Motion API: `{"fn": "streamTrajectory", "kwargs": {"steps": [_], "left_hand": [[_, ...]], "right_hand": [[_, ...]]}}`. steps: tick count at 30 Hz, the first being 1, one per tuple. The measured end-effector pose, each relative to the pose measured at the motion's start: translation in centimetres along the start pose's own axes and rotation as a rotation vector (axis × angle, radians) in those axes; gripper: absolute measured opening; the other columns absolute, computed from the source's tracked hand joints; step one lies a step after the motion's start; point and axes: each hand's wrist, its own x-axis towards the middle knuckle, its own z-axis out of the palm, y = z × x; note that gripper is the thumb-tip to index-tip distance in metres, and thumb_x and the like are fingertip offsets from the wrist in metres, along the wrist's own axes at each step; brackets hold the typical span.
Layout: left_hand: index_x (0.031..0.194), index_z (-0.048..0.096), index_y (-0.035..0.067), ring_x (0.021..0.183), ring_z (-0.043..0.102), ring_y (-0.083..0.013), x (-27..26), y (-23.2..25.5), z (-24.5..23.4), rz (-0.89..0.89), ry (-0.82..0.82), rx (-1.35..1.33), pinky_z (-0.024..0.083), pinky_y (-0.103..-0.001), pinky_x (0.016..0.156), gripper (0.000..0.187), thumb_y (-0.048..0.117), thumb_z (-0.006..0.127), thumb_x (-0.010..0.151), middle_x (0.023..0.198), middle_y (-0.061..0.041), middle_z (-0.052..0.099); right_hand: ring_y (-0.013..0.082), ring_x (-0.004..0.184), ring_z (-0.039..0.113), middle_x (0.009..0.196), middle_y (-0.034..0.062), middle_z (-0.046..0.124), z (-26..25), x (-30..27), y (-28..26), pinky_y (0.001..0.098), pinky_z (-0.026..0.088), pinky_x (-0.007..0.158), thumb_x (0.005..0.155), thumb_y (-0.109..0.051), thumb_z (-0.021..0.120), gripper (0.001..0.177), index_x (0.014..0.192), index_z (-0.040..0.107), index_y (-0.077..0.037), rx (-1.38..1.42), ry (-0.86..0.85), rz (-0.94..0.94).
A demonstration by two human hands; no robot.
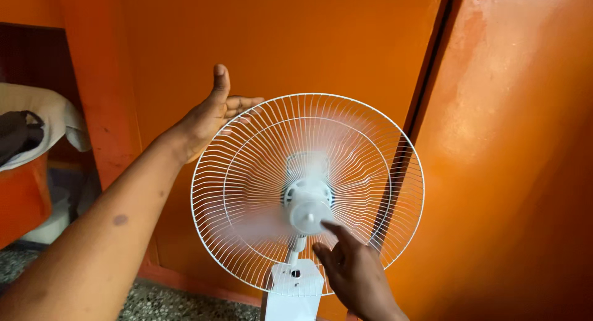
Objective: The person removes the front grill and fan blades from a white electric fan, then reassembles the components by placing the blades back and securing the grill. The person uses their hands to twist and align the parts.
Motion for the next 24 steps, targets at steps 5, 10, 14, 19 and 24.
{"fn": "streamTrajectory", "kwargs": {"steps": [5,10,14,19,24], "left_hand": [[0.146,0.054,0.002,0.140,0.058,-0.0281,0.2,-0.8,0.7,0.067,0.052,-0.039,0.043,-0.043,0.118,0.120,0.091,0.011,0.078,0.149,-0.021,0.062],[0.155,0.044,0.011,0.144,0.040,-0.0366,-1.6,-2.9,4.4,0.285,0.410,0.680,0.027,-0.049,0.117,0.102,0.083,0.012,0.090,0.156,-0.022,0.043],[0.160,0.036,0.012,0.151,0.023,-0.0414,-3.0,-3.6,6.1,0.339,0.508,0.798,0.013,-0.058,0.117,0.094,0.076,0.016,0.094,0.166,-0.022,0.027],[0.155,0.041,0.005,0.150,0.029,-0.0421,-4.0,-2.9,5.8,0.407,0.528,0.758,0.018,-0.061,0.119,0.093,0.076,0.023,0.098,0.162,-0.024,0.034],[0.127,0.063,-0.002,0.122,0.054,-0.0363,-6.9,-5.0,9.4,0.717,0.762,0.965,0.039,-0.054,0.102,0.069,0.060,0.052,0.099,0.129,-0.022,0.060]], "right_hand": [[0.0225,0.047,0.067,0.056,0.0093,0.068,0.7,-0.7,-2.5,0.0388,0.050,0.052,0.085,-0.034,0.073,0.078,0.156,0.044,-0.017,-0.036,0.077,-0.053],[0.0230,0.049,0.068,0.055,0.0090,0.068,1.7,-0.8,-2.2,0.0388,0.051,0.054,0.086,-0.036,0.074,0.072,0.151,0.050,-0.016,-0.067,0.044,0.005],[0.0240,0.049,0.070,0.057,0.0106,0.071,1.4,-1.0,-1.9,0.0400,0.052,0.055,0.086,-0.032,0.072,0.070,0.150,0.050,-0.014,-0.032,0.066,-0.016],[0.0229,0.050,0.073,0.064,0.0086,0.076,0.8,-0.6,-2.0,0.0384,0.054,0.055,0.087,-0.031,0.072,0.046,0.129,0.069,-0.013,-0.013,0.178,-0.051],[0.0224,0.050,0.073,0.064,0.0096,0.076,1.0,-0.2,-1.1,0.0372,0.055,0.054,0.088,-0.031,0.072,0.033,0.113,0.074,-0.010,0.019,0.199,-0.020]]}}
